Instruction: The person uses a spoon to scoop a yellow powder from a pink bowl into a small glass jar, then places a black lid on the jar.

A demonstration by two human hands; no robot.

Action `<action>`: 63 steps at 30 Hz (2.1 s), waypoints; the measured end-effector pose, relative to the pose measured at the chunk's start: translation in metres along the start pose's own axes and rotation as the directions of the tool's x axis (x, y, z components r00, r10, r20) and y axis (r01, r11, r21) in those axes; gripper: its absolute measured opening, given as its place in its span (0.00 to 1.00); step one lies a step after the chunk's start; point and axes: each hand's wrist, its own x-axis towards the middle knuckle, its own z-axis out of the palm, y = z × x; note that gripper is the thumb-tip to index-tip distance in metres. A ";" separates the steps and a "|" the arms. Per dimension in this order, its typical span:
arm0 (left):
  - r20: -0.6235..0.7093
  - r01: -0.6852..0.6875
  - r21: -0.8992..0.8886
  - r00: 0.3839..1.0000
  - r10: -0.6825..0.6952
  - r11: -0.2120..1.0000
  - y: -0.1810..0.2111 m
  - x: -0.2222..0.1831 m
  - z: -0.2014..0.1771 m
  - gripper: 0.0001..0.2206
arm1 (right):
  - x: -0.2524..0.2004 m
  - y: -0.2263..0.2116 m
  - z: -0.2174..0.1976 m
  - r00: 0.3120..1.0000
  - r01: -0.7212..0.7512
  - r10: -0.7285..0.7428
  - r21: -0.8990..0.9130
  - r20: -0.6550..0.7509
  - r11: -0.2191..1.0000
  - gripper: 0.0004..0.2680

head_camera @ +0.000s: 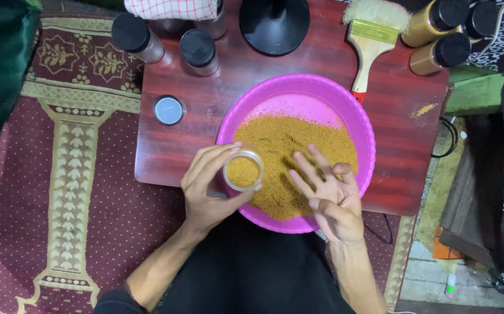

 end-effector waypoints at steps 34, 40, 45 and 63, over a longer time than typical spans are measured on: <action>0.026 0.155 -0.002 0.988 -0.155 0.988 -0.052 -0.021 -0.115 0.28 | 0.087 0.090 0.116 0.751 0.647 0.292 -0.749 0.593 -0.142 0.22; -0.022 0.193 -0.032 0.981 -0.194 0.981 -0.043 -0.012 -0.120 0.24 | 0.089 0.079 0.132 0.749 0.652 0.305 -0.737 0.589 -0.178 0.19; 0.024 0.189 -0.035 0.982 -0.188 0.981 -0.059 -0.018 -0.117 0.26 | 0.087 0.088 0.122 0.757 0.651 0.312 -0.698 0.574 -0.297 0.22; 0.012 0.175 -0.057 0.985 -0.175 0.983 -0.064 -0.010 -0.119 0.24 | 0.098 0.090 0.122 0.750 0.661 0.339 -0.647 0.568 -0.379 0.21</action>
